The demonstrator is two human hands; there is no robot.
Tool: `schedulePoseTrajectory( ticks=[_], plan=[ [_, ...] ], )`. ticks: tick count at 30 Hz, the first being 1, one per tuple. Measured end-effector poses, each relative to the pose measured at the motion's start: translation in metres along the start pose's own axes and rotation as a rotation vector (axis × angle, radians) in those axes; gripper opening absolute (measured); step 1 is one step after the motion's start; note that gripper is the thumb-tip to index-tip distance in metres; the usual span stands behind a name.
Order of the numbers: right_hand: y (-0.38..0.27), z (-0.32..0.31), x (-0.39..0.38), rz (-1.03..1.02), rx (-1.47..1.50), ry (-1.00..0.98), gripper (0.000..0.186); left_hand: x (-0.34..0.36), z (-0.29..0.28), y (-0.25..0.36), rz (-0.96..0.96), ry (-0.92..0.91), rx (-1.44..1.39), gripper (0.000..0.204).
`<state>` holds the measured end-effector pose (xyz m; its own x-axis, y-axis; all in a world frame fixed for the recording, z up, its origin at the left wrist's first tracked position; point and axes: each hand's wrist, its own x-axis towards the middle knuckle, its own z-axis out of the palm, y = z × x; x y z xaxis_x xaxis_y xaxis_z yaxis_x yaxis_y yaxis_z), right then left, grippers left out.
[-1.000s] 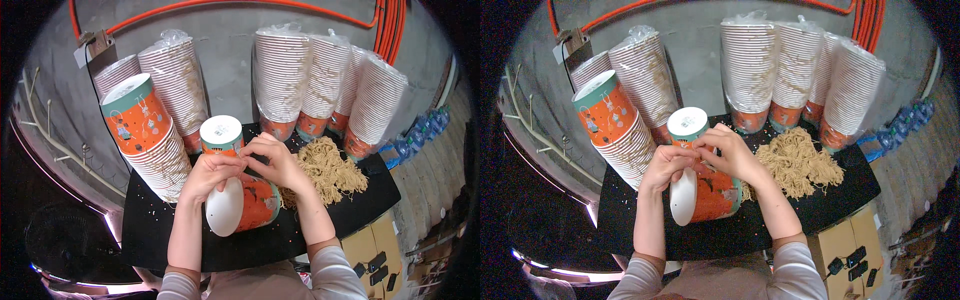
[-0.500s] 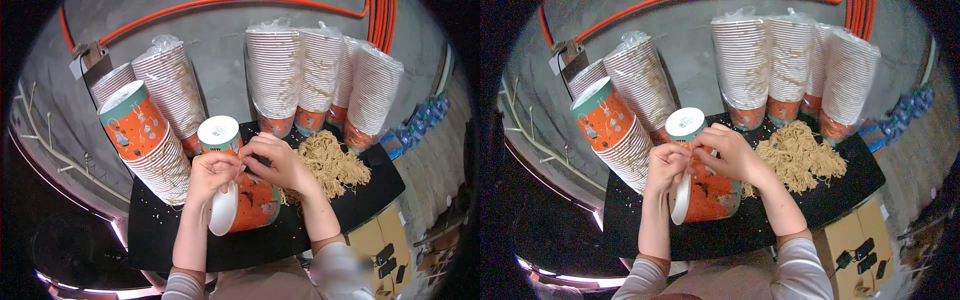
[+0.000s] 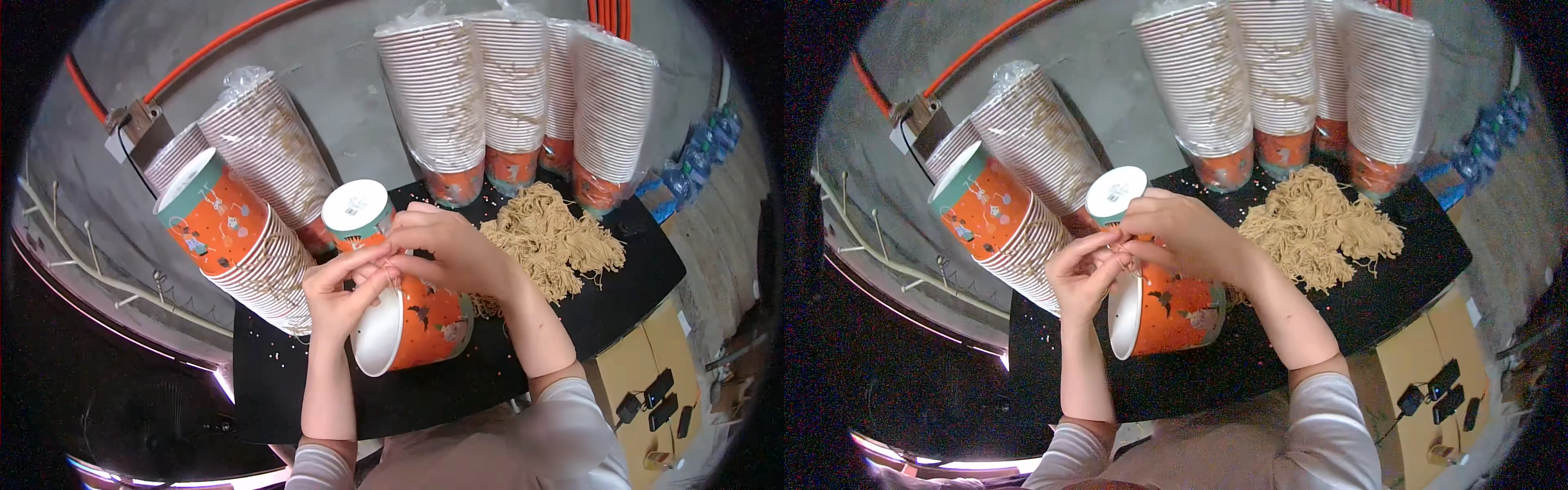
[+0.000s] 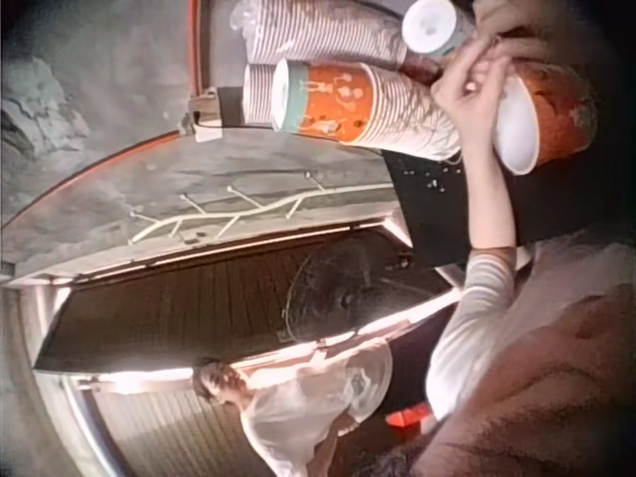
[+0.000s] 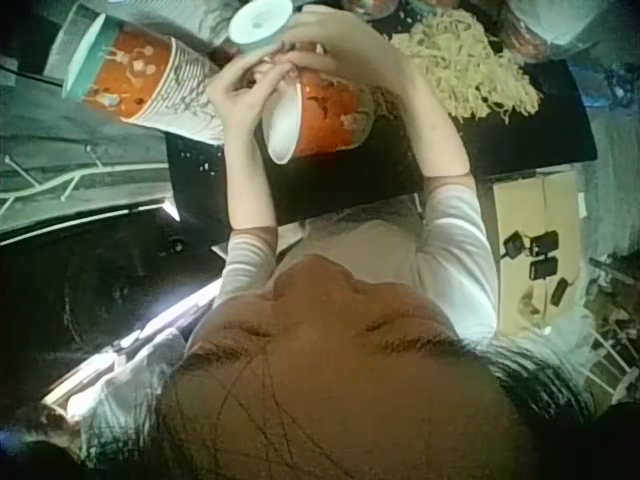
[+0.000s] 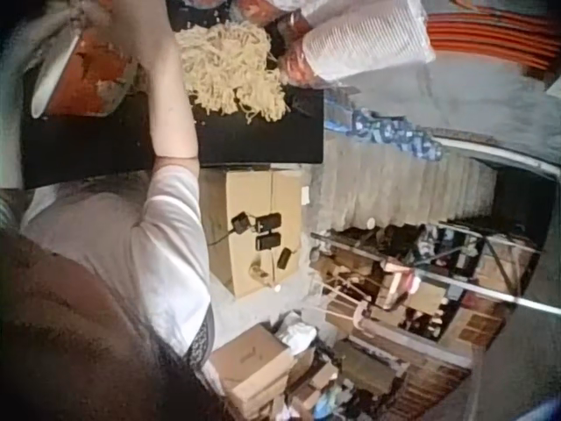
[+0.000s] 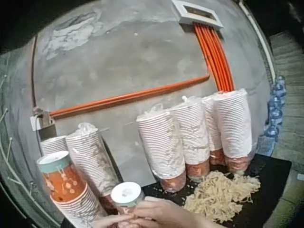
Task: Tying strings around the rims of paper food bowls.
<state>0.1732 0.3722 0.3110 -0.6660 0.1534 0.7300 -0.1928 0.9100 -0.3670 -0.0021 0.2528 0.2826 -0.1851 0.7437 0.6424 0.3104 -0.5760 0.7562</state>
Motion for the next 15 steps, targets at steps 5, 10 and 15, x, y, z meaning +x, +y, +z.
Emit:
schedulePoseTrajectory(
  ticks=[5, 10, 15],
  plan=[
    [0.0023, -0.0045, 0.0001, -0.031, 0.056, -0.004, 0.016, 0.0009, -0.0048, -0.0041, 0.127, -0.055, 0.102, 0.027],
    [0.0034, -0.0069, 0.0007, -0.039, 0.053, 0.019, 0.017, 0.0064, -0.0015, 0.005, 0.25, -0.058, 0.312, 0.027],
    [0.0013, -0.0091, 0.0009, 0.007, -0.003, -0.018, 0.016, 0.0089, -0.0002, 0.0026, 0.348, -0.04, 0.451, 0.021]
  ],
)
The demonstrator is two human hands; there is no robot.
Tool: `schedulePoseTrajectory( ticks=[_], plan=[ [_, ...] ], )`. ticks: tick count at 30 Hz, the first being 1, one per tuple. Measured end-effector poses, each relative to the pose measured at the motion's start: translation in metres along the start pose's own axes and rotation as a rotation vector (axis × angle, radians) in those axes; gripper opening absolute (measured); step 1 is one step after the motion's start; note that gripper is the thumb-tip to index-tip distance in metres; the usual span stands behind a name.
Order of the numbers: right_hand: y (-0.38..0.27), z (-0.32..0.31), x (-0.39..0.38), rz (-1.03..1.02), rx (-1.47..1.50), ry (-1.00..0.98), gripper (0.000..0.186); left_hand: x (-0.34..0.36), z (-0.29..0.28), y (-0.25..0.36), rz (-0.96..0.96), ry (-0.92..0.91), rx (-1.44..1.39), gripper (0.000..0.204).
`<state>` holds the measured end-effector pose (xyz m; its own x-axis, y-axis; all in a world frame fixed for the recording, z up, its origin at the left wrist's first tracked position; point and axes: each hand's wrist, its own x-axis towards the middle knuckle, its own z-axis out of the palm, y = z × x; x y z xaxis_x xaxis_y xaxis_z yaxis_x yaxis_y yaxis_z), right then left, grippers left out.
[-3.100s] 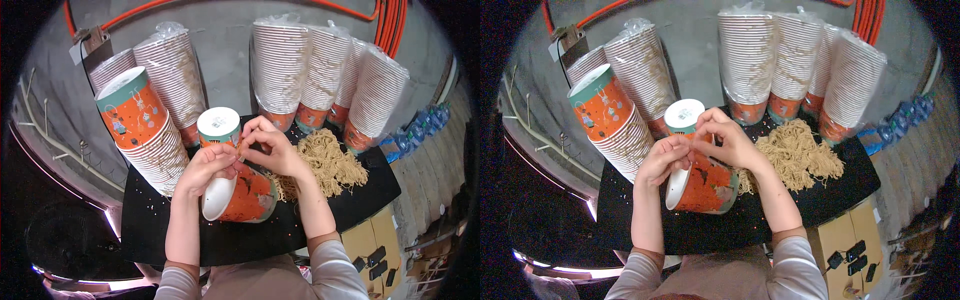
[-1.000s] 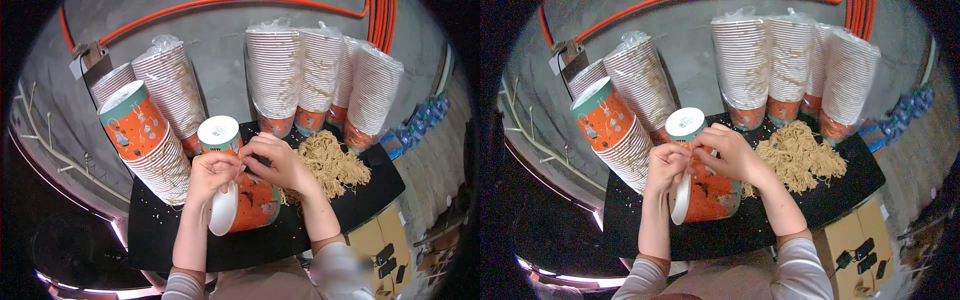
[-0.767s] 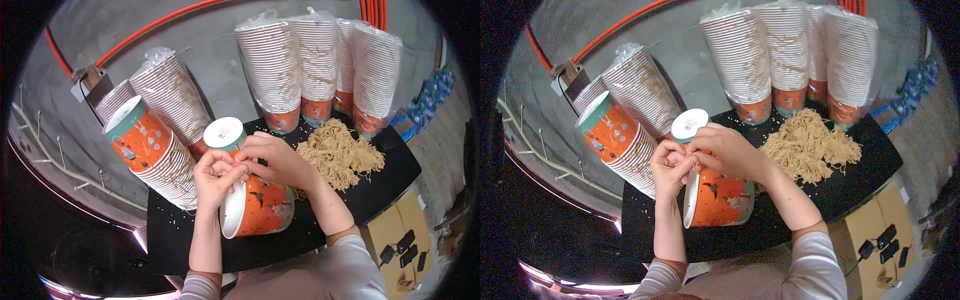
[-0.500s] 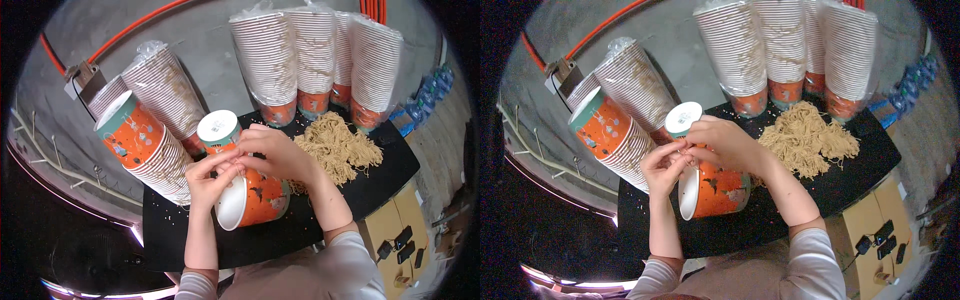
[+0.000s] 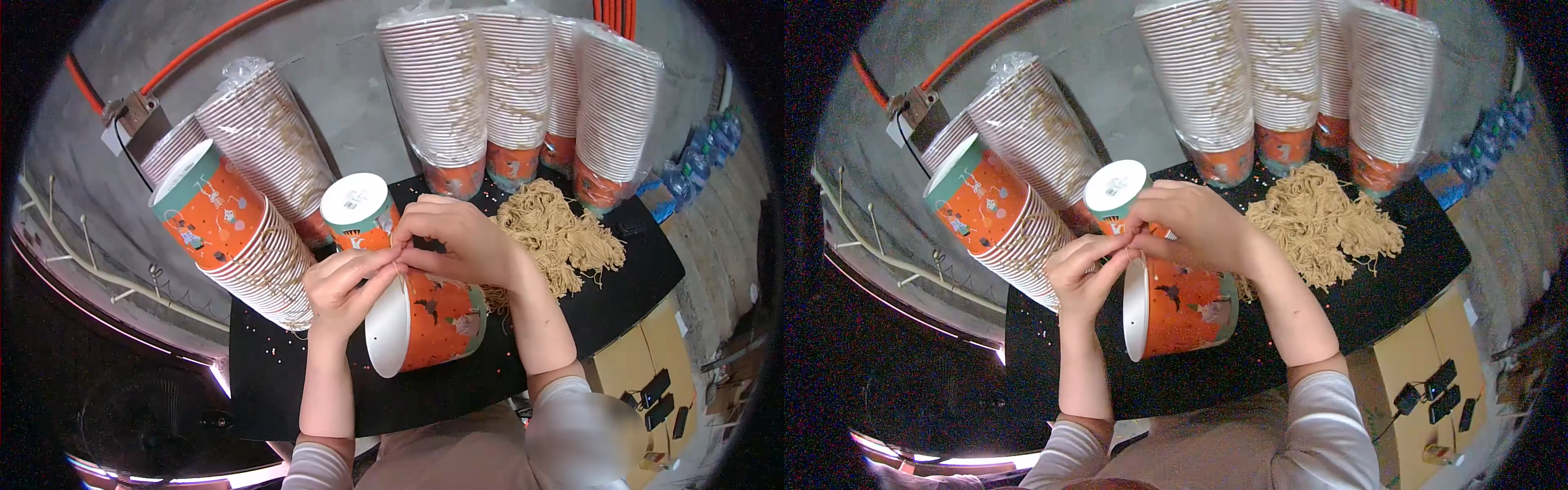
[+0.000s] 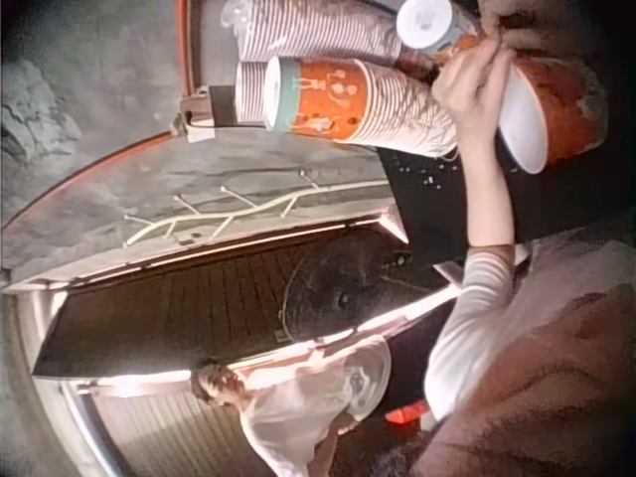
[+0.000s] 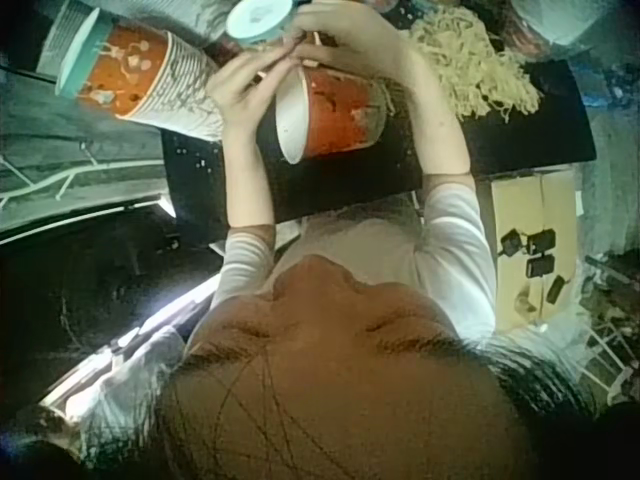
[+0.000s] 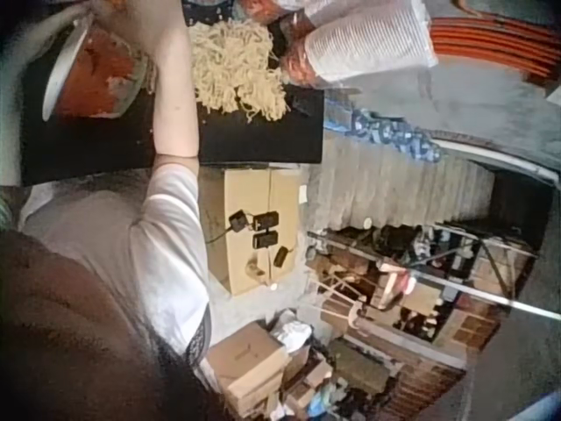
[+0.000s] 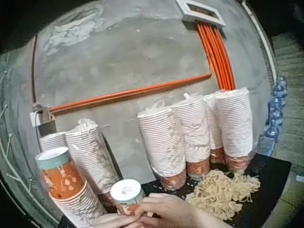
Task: Tying strings around the rims of paper food bowls.
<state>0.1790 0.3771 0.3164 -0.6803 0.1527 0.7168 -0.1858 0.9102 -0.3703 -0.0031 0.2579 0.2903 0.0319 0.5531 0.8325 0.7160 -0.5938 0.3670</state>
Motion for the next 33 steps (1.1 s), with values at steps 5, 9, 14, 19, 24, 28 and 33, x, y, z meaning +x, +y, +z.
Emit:
schedulePoseTrajectory(
  ticks=[5, 9, 14, 19, 24, 28, 33],
  plan=[
    [0.01, 0.004, -0.005, 0.016, -0.035, -0.058, 0.014, -0.003, 0.0, -0.01, -0.04, -0.05, 0.008, 0.016],
    [0.016, 0.008, -0.01, 0.094, -0.015, -0.087, 0.014, -0.001, 0.0, -0.01, -0.115, -0.069, -0.001, 0.011],
    [0.006, 0.001, -0.006, 0.153, 0.014, -0.101, 0.013, 0.0, 0.003, -0.01, -0.197, -0.081, 0.0, 0.009],
    [0.011, 0.007, -0.005, 0.097, 0.041, -0.099, 0.014, 0.0, 0.004, -0.001, -0.357, -0.074, -0.089, 0.007],
    [0.01, 0.015, -0.003, 0.024, 0.246, -0.179, 0.013, -0.007, -0.019, 0.014, -0.549, -0.247, -0.13, 0.005],
    [0.006, 0.026, 0.003, -0.107, 0.477, -0.22, 0.01, -0.001, -0.038, 0.05, -0.671, -0.199, -0.267, 0.008],
    [-0.01, 0.033, 0.007, -0.099, 0.593, -0.249, 0.01, -0.009, -0.044, 0.079, -0.67, -0.111, -0.134, 0.01]
  ],
)
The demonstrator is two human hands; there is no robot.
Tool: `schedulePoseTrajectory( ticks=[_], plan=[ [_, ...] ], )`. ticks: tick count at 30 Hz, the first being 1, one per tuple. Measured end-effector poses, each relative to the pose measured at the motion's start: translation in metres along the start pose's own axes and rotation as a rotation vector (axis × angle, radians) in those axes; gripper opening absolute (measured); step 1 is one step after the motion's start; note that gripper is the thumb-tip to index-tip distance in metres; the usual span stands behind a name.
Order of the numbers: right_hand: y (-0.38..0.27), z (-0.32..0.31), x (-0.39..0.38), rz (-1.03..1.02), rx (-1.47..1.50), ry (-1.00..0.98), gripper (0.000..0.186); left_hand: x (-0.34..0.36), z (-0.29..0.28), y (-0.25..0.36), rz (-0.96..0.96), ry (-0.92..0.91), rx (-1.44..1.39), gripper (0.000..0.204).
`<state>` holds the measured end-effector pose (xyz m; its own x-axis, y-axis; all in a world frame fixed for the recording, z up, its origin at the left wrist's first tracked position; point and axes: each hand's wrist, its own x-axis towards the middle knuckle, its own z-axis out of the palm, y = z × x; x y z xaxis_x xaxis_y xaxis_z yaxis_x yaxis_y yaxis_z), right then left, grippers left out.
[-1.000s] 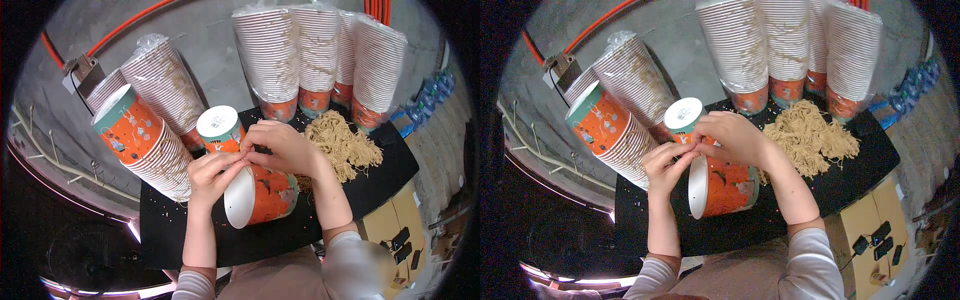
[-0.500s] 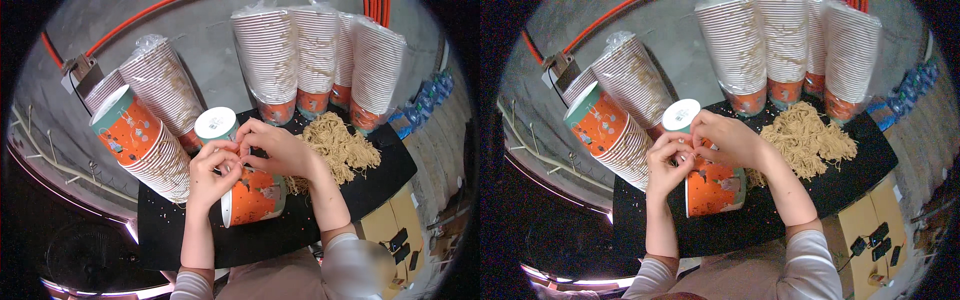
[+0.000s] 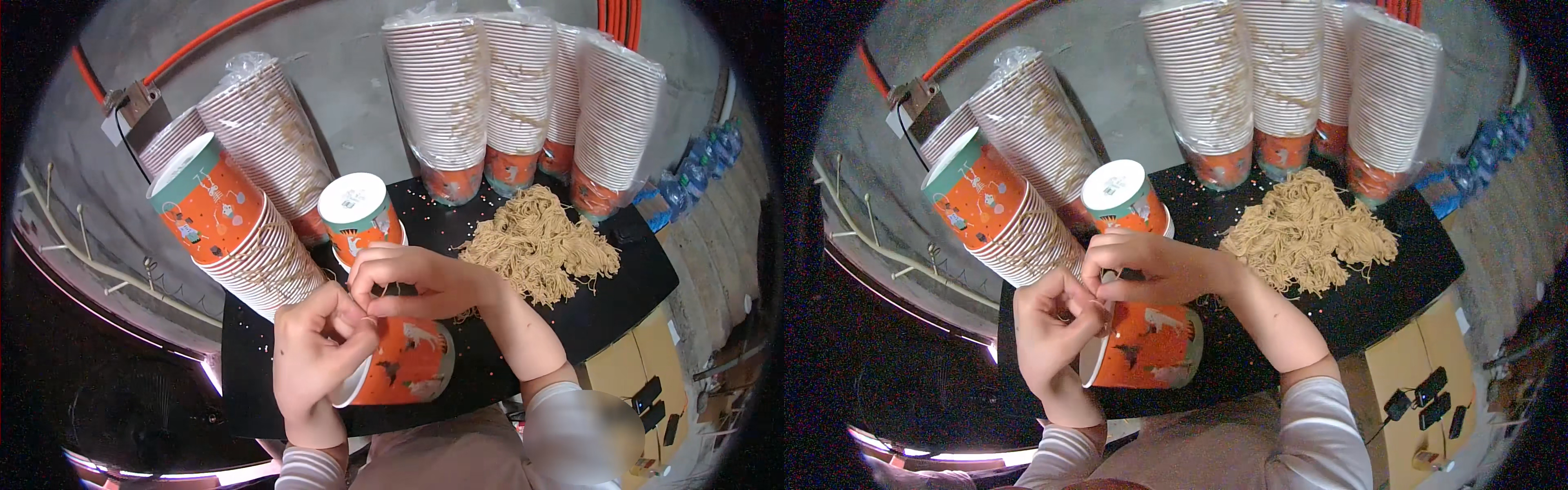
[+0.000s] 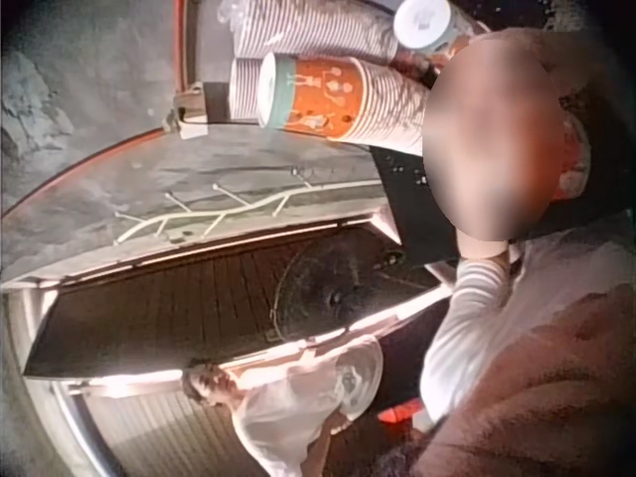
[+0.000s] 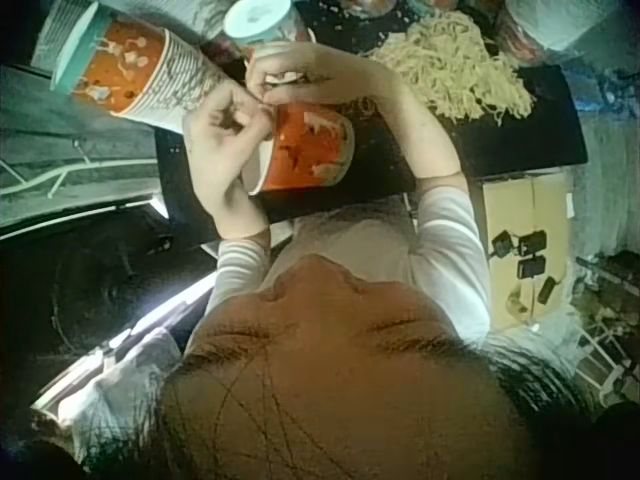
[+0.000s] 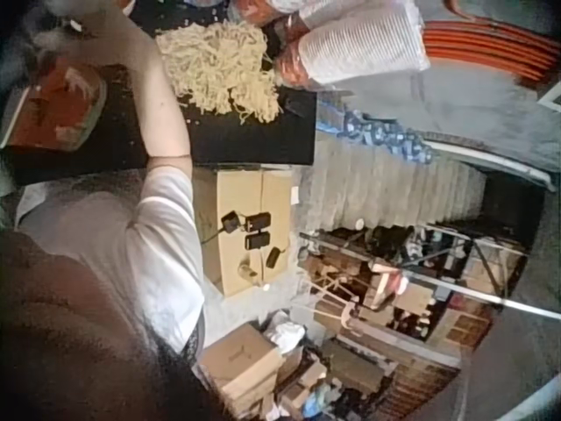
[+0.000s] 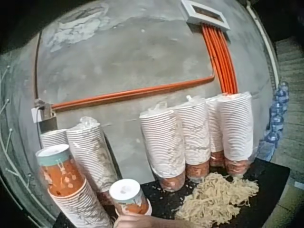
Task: Tying strings around the rims of paper food bowls.
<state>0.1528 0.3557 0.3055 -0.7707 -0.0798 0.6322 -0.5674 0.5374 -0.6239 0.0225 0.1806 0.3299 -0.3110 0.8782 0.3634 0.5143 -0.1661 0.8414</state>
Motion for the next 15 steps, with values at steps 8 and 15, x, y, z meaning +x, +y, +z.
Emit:
schedulePoseTrajectory(
  ticks=[8, 15],
  plan=[
    [0.017, -0.023, -0.008, 0.096, -0.5, 0.08, 0.011, 0.038, 0.043, -0.04, 0.135, 0.19, 0.197, 0.019],
    [0.033, 0.001, -0.038, 0.485, -0.571, 0.351, 0.014, 0.053, 0.079, -0.048, 0.116, 0.194, 0.316, 0.014]
  ],
)
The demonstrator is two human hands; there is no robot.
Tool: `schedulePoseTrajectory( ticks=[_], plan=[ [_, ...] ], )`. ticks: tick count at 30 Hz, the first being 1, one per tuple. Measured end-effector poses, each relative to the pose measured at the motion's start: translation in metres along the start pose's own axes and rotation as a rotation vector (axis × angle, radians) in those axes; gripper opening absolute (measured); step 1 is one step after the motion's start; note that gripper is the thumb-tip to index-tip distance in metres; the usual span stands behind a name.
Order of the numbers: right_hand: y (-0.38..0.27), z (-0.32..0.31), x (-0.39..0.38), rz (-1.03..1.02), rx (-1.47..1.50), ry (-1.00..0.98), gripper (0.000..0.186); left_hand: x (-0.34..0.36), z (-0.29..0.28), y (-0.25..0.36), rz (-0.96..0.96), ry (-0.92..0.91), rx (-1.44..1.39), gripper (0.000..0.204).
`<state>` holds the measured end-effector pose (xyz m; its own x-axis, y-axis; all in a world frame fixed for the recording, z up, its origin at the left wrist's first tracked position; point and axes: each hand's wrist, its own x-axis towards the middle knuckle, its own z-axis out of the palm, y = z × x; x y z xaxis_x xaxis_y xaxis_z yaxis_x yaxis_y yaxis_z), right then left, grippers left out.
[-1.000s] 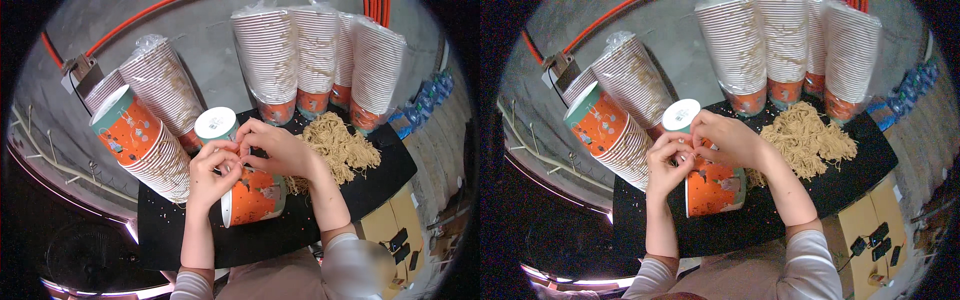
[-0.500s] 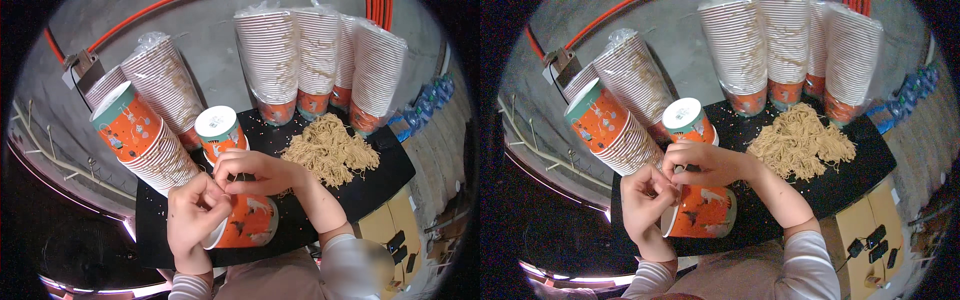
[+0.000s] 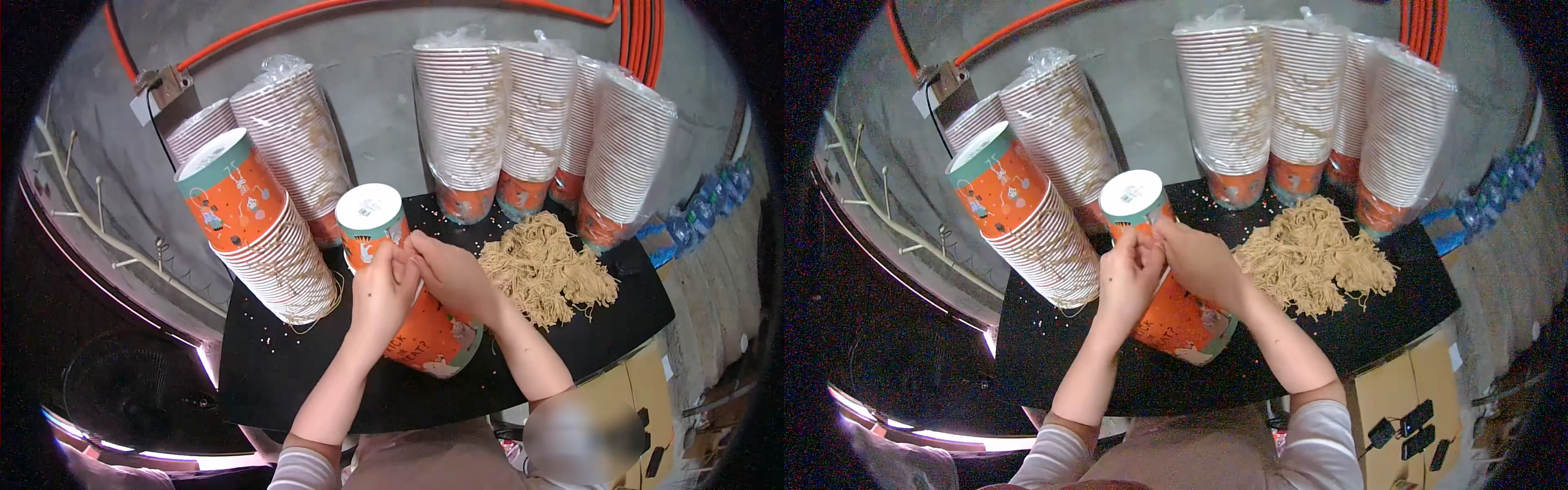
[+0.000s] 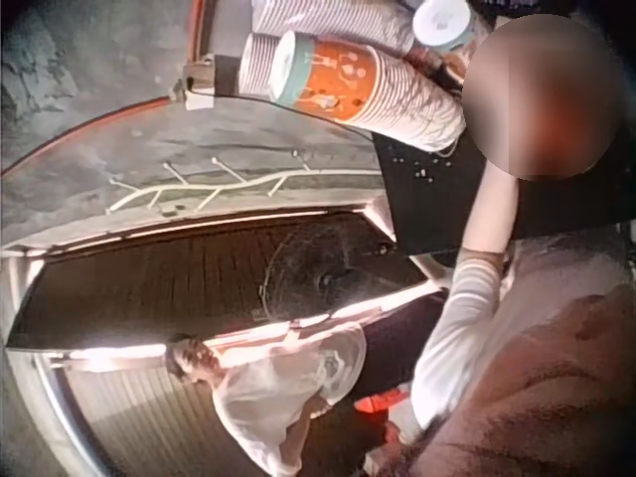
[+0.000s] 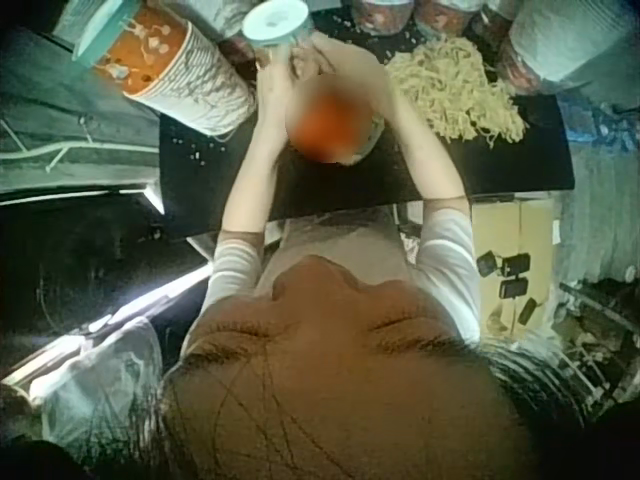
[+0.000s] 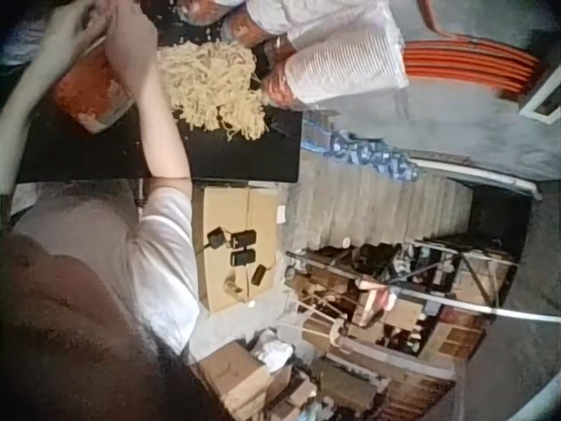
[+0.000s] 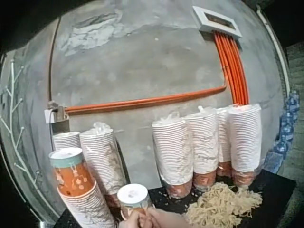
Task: Tying strings around the rims of paper food bowls.
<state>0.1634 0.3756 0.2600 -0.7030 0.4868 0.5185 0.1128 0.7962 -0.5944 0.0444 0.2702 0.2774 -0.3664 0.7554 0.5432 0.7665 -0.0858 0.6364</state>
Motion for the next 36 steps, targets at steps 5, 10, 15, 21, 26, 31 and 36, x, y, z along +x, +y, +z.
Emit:
schedulePoseTrajectory(
  ticks=[5, 10, 15, 21, 26, 31, 36],
  plan=[
    [-0.007, -0.001, -0.013, 0.198, 0.152, 0.033, 0.014, -0.005, 0.008, 0.017, 0.054, 0.023, -0.076, 0.018],
    [0.028, 0.021, -0.013, 0.21, 0.942, -0.142, 0.015, -0.002, -0.016, 0.041, 0.024, -0.087, 0.129, 0.016],
    [-0.008, 0.053, -0.002, 0.345, 1.325, -0.249, 0.02, 0.003, -0.038, 0.019, 0.137, -0.133, 0.311, 0.011],
    [0.043, 0.071, 0.002, 0.143, 1.106, -0.24, 0.019, 0.017, -0.049, -0.034, -0.288, -0.44, -0.235, 0.009],
    [0.027, 0.019, 0.009, -0.03, 0.557, -0.135, 0.01, 0.024, -0.046, -0.057, -0.458, -0.51, -0.682, 0.007],
    [0.009, 0.0, 0.012, -0.092, 0.275, -0.113, 0.009, 0.028, -0.042, -0.061, -0.387, -0.594, -0.74, 0.006],
    [0.0, 0.008, 0.011, -0.072, 0.261, -0.097, 0.009, 0.03, -0.04, -0.074, -0.407, -0.554, -0.753, 0.009]
  ],
)
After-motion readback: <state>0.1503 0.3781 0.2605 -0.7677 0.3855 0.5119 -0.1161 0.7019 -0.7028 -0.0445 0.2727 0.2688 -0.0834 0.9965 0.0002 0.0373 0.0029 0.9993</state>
